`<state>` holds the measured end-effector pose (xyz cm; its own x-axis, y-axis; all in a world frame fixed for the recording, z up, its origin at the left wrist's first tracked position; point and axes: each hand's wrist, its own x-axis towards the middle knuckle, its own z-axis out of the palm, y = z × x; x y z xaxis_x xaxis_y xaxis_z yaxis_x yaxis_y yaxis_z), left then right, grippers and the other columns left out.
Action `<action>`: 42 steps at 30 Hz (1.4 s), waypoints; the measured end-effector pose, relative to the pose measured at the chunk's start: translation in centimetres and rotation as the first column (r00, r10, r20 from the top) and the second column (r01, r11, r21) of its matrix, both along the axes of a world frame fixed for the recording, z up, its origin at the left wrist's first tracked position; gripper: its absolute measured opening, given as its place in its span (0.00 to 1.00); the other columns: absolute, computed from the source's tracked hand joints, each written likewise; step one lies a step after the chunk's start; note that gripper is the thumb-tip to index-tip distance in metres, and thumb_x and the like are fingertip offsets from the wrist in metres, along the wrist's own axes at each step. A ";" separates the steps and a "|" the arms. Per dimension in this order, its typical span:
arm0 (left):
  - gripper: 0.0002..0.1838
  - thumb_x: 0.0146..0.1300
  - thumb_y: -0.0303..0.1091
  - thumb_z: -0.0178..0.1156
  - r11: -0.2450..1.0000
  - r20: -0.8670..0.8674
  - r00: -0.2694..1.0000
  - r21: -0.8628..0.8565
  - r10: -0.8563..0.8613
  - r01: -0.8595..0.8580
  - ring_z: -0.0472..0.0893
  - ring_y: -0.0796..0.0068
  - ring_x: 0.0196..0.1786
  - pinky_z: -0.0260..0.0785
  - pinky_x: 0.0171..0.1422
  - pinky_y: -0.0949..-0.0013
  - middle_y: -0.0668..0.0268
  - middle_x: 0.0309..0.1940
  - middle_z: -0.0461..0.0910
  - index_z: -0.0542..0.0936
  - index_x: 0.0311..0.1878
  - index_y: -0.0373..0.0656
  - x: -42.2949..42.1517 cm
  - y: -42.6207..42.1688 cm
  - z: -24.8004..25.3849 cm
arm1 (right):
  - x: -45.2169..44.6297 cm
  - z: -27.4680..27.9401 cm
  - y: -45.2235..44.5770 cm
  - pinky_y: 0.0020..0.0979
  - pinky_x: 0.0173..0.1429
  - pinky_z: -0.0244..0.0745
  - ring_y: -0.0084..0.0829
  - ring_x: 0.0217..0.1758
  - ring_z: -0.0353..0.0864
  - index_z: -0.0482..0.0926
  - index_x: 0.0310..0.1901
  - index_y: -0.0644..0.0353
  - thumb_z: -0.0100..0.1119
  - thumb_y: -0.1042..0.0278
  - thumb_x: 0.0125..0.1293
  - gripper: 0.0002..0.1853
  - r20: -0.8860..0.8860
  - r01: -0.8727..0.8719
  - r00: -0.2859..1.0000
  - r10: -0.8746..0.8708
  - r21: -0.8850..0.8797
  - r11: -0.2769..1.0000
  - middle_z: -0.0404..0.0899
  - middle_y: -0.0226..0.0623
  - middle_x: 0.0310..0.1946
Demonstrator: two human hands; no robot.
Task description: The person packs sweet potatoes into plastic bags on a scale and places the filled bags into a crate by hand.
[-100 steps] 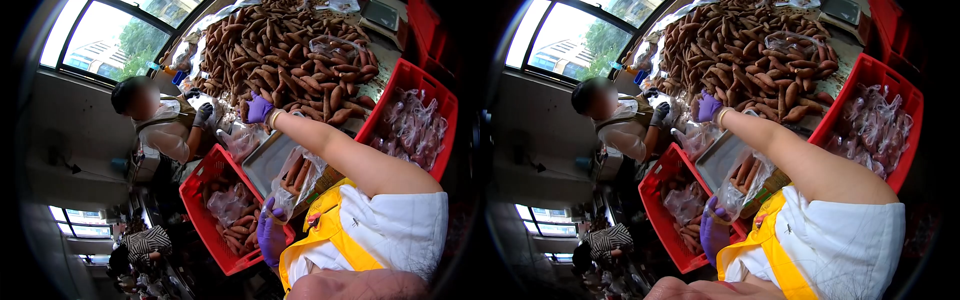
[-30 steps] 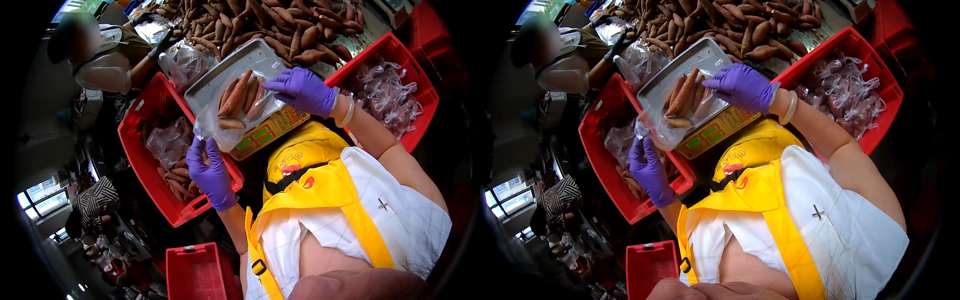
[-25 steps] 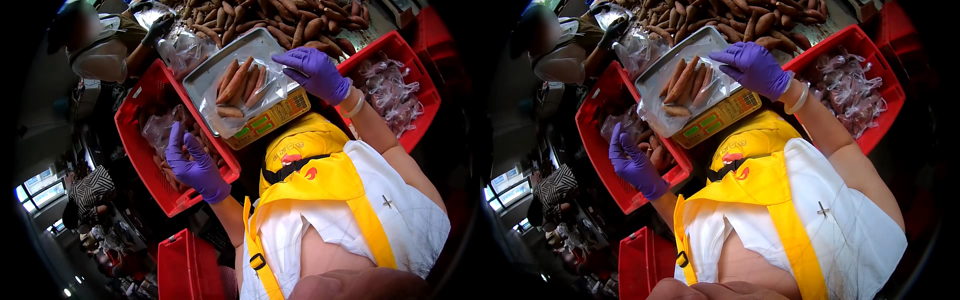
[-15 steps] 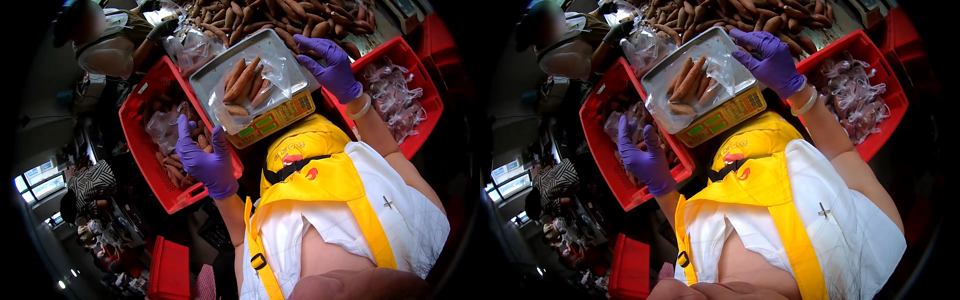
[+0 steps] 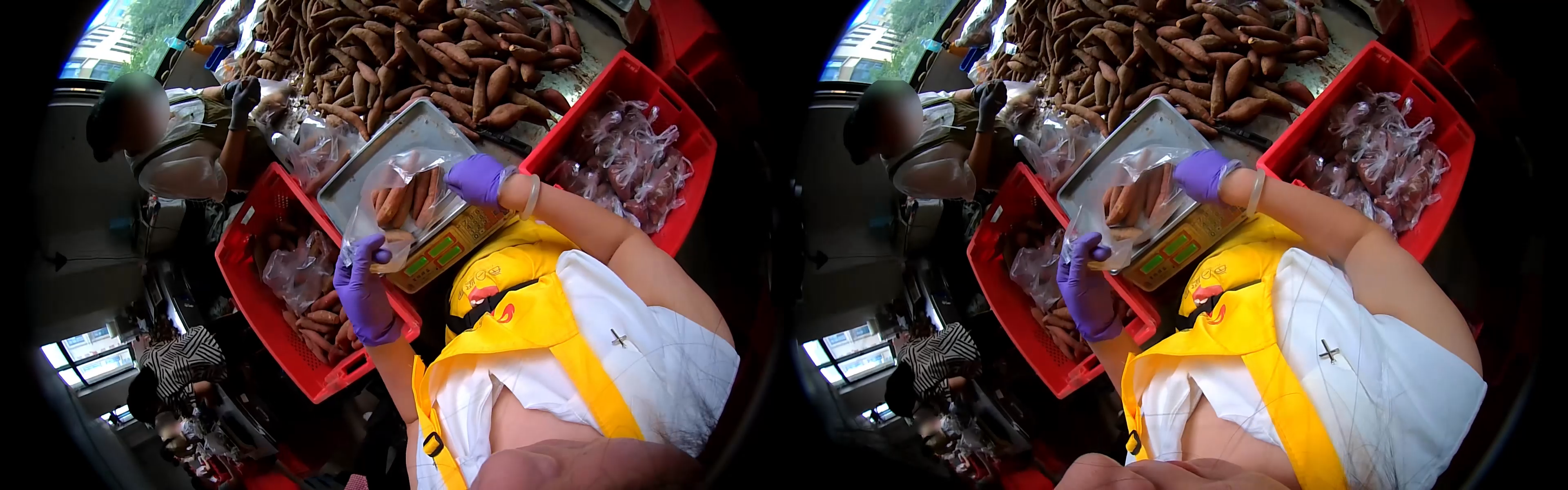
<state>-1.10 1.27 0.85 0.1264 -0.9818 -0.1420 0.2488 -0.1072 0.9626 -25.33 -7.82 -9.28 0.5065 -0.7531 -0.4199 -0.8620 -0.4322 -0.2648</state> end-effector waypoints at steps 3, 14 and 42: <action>0.13 0.69 0.30 0.56 0.999 -0.157 0.987 0.002 -0.038 0.039 0.76 0.80 0.33 0.67 0.44 0.75 0.69 0.28 0.77 0.81 0.49 0.31 0.7 -1.1 -0.2 | 1.6 0.2 -0.5 0.43 0.49 0.76 0.49 0.44 0.81 0.80 0.40 0.59 0.53 0.66 0.63 0.09 0.457 0.172 0.889 0.040 -0.412 0.895 0.80 0.47 0.34; 0.16 0.71 0.34 0.54 0.998 0.056 0.998 -0.062 -0.015 0.019 0.72 0.83 0.32 0.66 0.44 0.77 0.73 0.24 0.72 0.79 0.55 0.32 0.2 -3.6 1.5 | 3.4 0.0 -5.4 0.41 0.45 0.76 0.48 0.43 0.83 0.85 0.38 0.57 0.68 0.57 0.57 0.14 0.381 -0.178 0.888 0.257 -0.228 0.957 0.84 0.46 0.38; 0.18 0.71 0.37 0.53 0.988 0.252 0.964 0.096 0.091 -0.118 0.74 0.79 0.35 0.66 0.51 0.73 0.67 0.28 0.77 0.78 0.55 0.32 -2.5 -3.2 3.0 | -6.0 -6.5 -29.8 0.44 0.61 0.60 0.41 0.55 0.70 0.76 0.48 0.56 0.66 0.42 0.52 0.30 0.301 0.614 0.765 -0.569 -0.606 0.506 0.73 0.41 0.47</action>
<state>-3.57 -1.97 3.86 0.2716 -0.9416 -0.1989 0.0212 -0.2007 0.9794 -31.29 -37.64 -15.74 -0.1559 -0.9413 0.2993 -0.9761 0.1004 -0.1927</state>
